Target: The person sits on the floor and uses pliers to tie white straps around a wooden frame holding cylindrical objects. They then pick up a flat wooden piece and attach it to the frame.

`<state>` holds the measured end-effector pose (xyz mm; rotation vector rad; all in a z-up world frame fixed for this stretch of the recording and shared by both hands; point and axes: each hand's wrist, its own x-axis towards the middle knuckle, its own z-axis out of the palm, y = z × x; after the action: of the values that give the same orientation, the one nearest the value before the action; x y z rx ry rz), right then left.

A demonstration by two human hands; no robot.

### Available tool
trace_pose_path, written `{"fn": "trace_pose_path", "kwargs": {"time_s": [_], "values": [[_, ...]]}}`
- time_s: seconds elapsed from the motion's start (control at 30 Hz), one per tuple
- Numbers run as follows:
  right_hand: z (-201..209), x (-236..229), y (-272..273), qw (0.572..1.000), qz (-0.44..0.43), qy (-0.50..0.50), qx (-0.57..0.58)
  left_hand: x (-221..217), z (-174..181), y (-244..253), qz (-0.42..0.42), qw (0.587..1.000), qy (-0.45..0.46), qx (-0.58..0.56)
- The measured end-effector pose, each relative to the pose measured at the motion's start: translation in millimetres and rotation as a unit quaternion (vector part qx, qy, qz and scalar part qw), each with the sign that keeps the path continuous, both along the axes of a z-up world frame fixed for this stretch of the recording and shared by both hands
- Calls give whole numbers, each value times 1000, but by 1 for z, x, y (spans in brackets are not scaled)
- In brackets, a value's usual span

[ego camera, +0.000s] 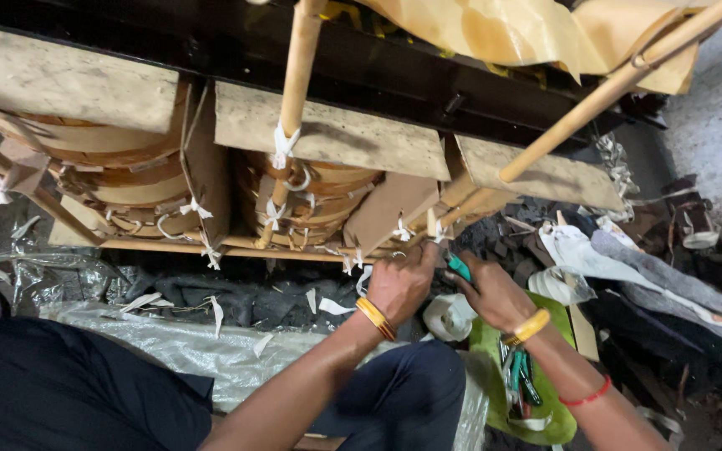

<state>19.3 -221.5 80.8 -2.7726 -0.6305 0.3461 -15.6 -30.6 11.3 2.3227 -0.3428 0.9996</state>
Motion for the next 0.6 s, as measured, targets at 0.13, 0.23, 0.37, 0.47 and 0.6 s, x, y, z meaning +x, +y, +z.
{"fn": "trace_pose_path", "kwargs": {"time_s": [0.13,0.23,0.37,0.47,0.6], "values": [[-26,14,-18,996,18,61,58,1,-13,8,-71,995,74,17],[-40,14,-24,990,0,140,2,-13,-18,25,-101,991,80,-48],[-59,-19,4,995,79,57,-19,-54,-12,57,-59,972,123,-191],[-56,-47,37,977,93,106,159,-68,18,72,-113,909,190,-353],[-31,-79,75,862,98,102,487,-81,82,76,-204,845,220,-443]]}}
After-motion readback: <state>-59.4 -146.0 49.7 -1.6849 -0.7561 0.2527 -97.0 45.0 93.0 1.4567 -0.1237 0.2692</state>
